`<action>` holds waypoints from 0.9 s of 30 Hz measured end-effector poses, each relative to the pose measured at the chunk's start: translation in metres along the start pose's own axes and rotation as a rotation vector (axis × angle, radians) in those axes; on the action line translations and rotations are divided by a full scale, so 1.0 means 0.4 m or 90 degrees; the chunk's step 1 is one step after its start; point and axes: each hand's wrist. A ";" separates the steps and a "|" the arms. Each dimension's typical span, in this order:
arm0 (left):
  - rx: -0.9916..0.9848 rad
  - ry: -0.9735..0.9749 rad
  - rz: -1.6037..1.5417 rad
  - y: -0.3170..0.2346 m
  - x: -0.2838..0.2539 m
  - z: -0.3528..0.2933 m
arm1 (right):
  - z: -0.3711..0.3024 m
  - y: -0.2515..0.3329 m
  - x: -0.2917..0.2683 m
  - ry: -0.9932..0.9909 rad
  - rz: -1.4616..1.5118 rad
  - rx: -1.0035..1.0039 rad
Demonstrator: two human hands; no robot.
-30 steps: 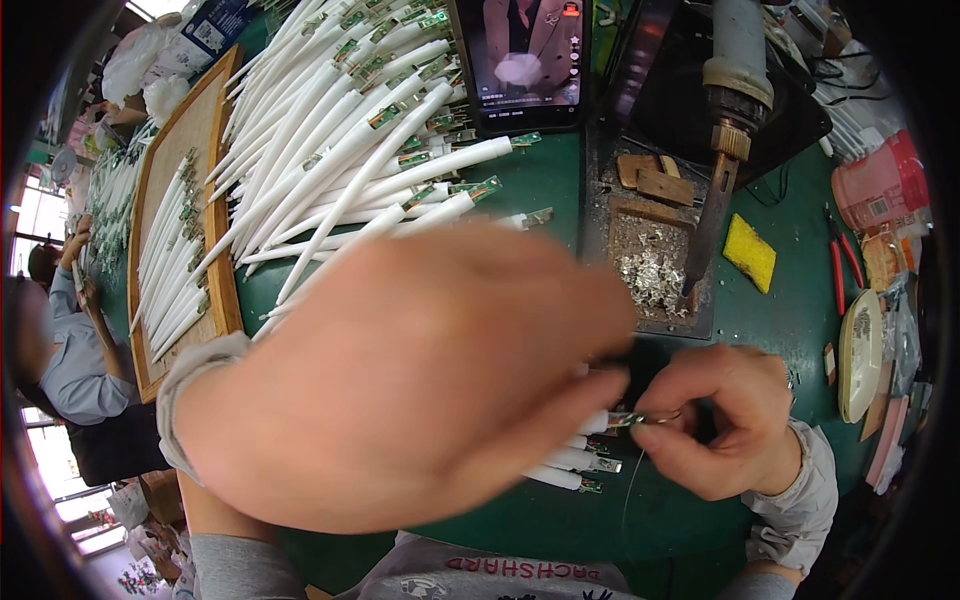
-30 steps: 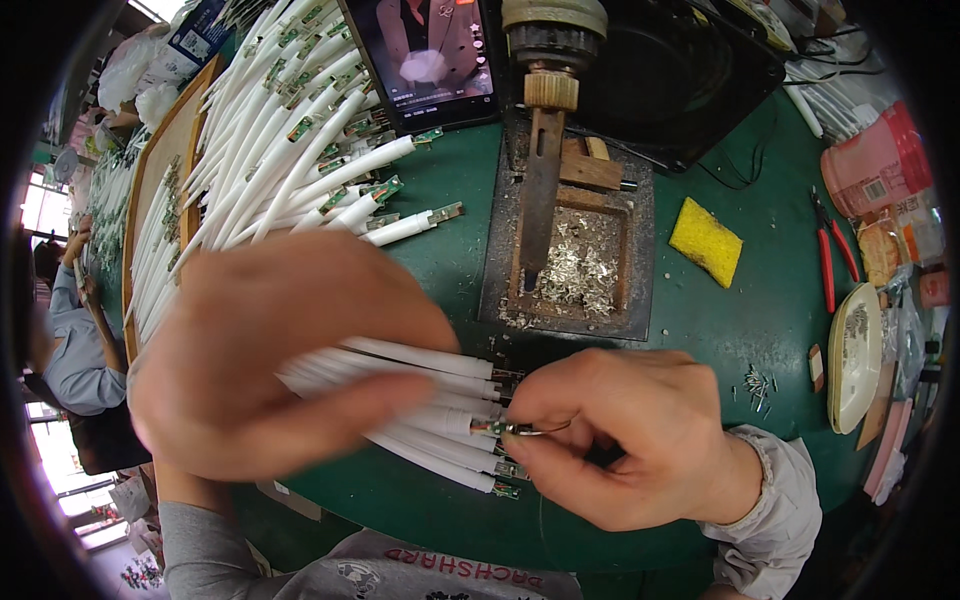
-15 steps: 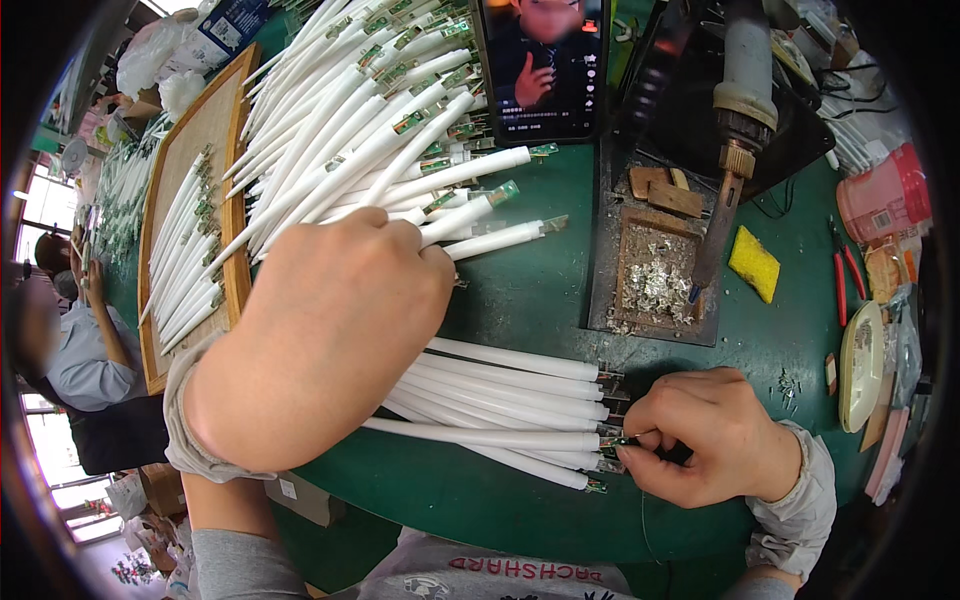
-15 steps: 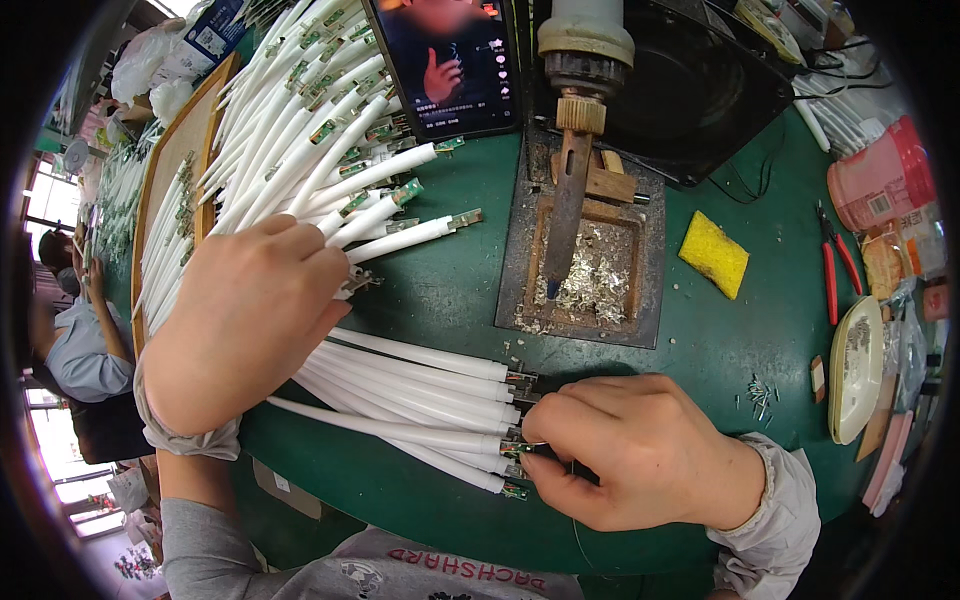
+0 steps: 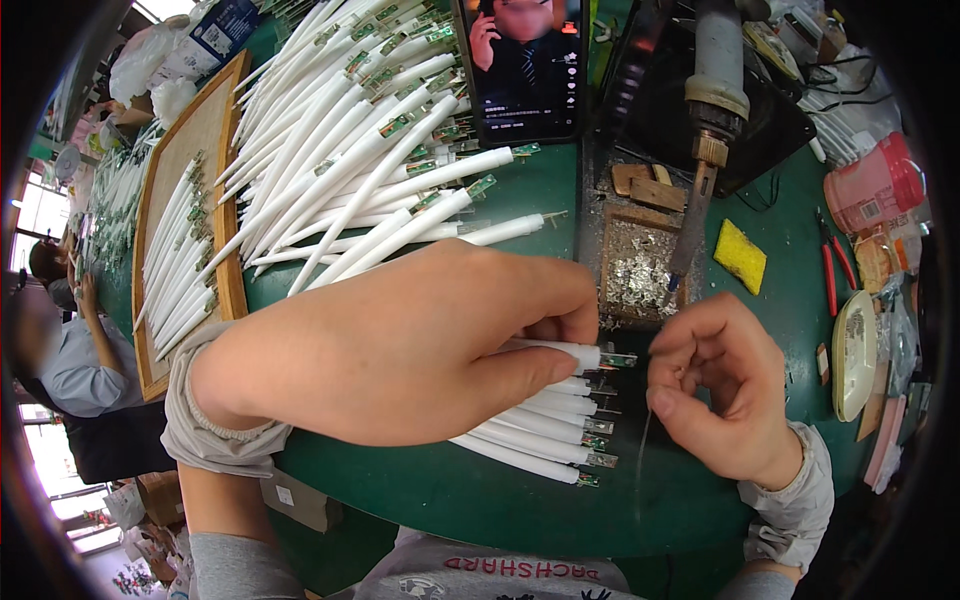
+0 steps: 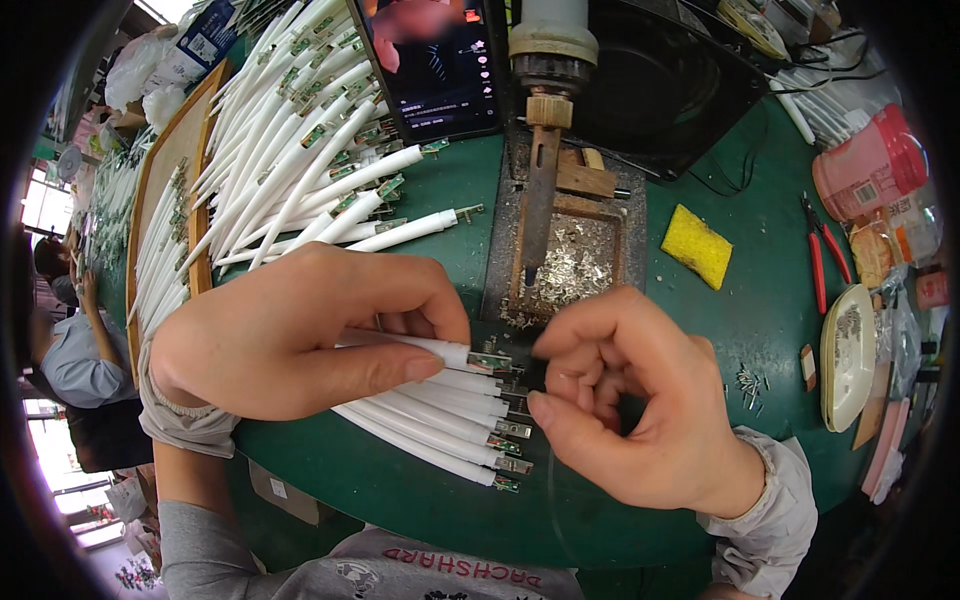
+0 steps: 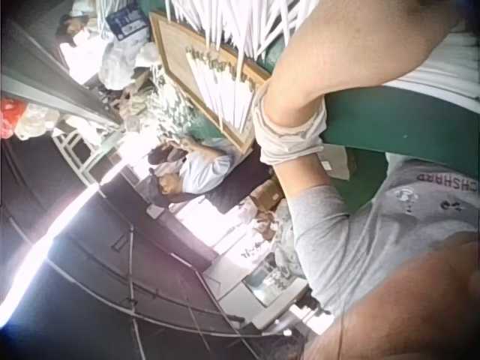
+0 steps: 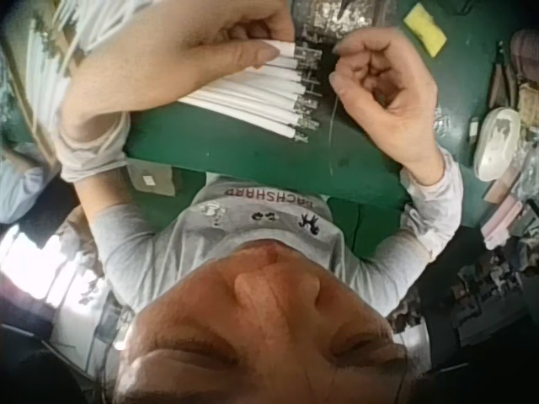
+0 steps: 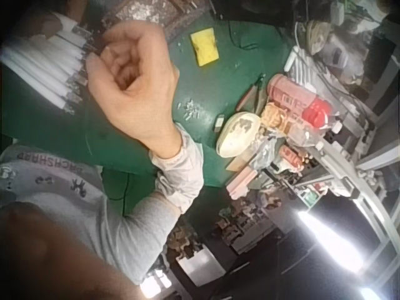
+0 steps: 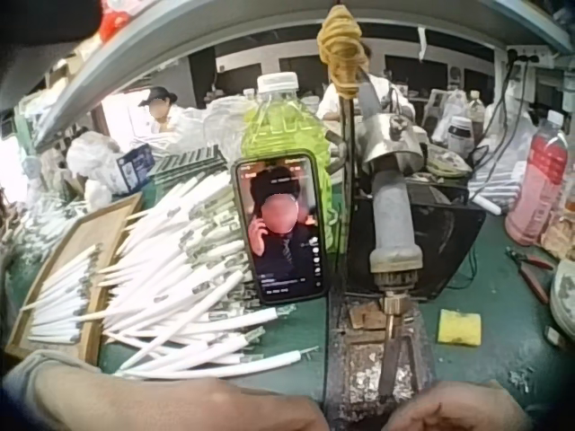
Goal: The person solders wires to small green circuit boards that are attached to white light tubes. This is done using a soldering iron and solder wire.
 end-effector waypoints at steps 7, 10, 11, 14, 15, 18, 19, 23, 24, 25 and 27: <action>-0.067 0.073 -0.230 0.005 0.030 0.031 | 0.002 -0.013 0.000 -0.017 0.032 -0.030; -0.076 0.044 -0.261 0.013 0.046 0.034 | 0.004 -0.013 -0.001 -0.032 0.063 -0.011; -0.066 0.029 -0.242 0.014 0.049 0.035 | 0.004 -0.015 -0.004 -0.016 0.047 -0.024; -0.089 0.027 -0.216 -0.003 0.044 0.033 | 0.006 -0.008 -0.001 -0.019 0.098 -0.023; -0.090 0.027 -0.216 0.000 0.047 0.034 | 0.005 -0.002 0.002 -0.038 0.165 -0.009; -0.052 -0.025 -0.215 0.010 0.056 0.038 | 0.003 0.000 -0.003 -0.054 0.188 -0.006; -0.056 -0.041 -0.242 0.011 0.057 0.041 | 0.003 -0.005 -0.008 -0.053 0.147 -0.027; -0.041 -0.084 -0.261 0.012 0.059 0.047 | 0.004 0.011 -0.001 -0.059 0.071 -0.025; -0.041 -0.084 -0.261 0.012 0.057 0.048 | 0.005 0.012 0.000 -0.060 0.057 -0.033; -0.044 -0.088 -0.267 0.011 0.054 0.048 | 0.006 0.012 0.001 -0.062 0.044 -0.040; -0.046 -0.090 -0.273 0.009 0.052 0.050 | 0.007 0.013 0.007 -0.082 0.050 -0.038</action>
Point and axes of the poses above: each hand's wrist, its own z-axis towards the middle knuckle, its own x-axis out of the palm, y = z × x, and after that the axes turned 4 degrees about -y, right-handed
